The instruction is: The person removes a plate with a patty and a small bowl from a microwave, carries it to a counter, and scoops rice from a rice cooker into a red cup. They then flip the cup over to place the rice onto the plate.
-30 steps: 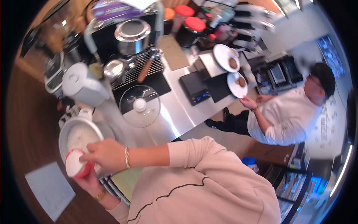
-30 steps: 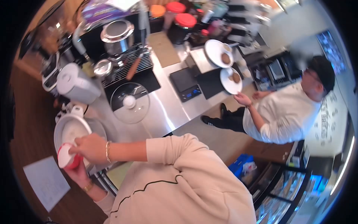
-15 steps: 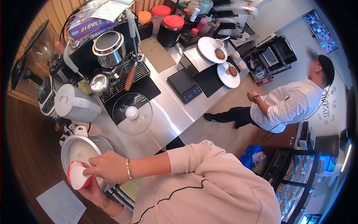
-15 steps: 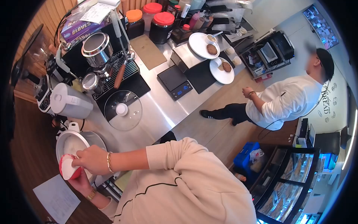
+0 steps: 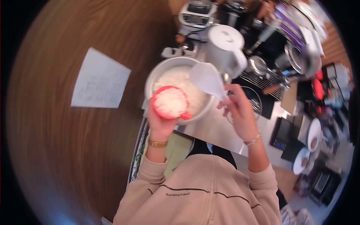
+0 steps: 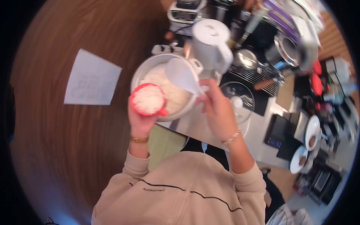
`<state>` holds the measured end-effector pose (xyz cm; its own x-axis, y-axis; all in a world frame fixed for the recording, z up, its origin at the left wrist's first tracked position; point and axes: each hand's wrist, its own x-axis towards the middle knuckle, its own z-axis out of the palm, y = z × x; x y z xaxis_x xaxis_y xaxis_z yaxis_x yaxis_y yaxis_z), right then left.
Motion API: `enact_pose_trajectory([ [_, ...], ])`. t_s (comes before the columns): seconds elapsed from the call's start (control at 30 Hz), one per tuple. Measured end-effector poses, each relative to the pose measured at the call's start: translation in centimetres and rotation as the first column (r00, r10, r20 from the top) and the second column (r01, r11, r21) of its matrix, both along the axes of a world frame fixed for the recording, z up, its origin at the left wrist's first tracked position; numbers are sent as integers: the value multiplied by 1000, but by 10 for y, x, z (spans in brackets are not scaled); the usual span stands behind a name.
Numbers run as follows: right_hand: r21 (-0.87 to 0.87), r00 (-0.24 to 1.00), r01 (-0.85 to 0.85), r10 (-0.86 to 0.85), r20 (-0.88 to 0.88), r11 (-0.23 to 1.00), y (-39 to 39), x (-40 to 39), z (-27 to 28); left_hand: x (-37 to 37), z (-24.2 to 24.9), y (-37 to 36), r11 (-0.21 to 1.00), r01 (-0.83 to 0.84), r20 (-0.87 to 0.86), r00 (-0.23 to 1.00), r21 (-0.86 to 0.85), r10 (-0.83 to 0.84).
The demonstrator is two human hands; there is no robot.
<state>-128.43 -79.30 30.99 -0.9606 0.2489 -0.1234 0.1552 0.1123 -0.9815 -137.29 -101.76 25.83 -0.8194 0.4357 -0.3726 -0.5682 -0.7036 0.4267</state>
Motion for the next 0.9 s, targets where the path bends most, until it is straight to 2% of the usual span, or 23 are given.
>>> enact_pose_trajectory([
  [0.07,-108,999,-44,45,7,993,1,-5,8,1,-4,-1,996,30,-22,999,84,-28],
  [0.1,-154,998,-51,54,17,987,0,-6,12,1,-3,-3,998,25,-25,999,55,-23],
  [0.17,-69,988,-141,144,51,988,0,-8,15,2,3,-4,1000,23,-28,999,2,-23],
  [0.3,168,925,-367,341,165,915,-3,-11,25,4,9,-6,995,14,33,999,101,-17],
  [0.4,348,906,-423,392,157,837,-13,-18,28,3,5,-3,992,21,7,1000,126,-22],
  [0.5,349,846,-527,437,305,775,-14,-34,30,6,7,0,996,45,19,999,78,-46],
  [0.67,447,753,-657,497,433,607,-17,-63,37,15,12,3,996,85,25,996,4,-85],
  [0.8,533,708,-706,477,520,467,-25,-79,36,14,15,2,993,87,-72,993,-75,-92],
  [0.83,468,643,-764,459,614,444,-30,-85,50,11,14,0,994,72,-100,992,-85,-80],
  [0.9,435,656,-754,529,539,492,-25,-87,47,7,16,0,998,41,-151,987,-41,-47],
])
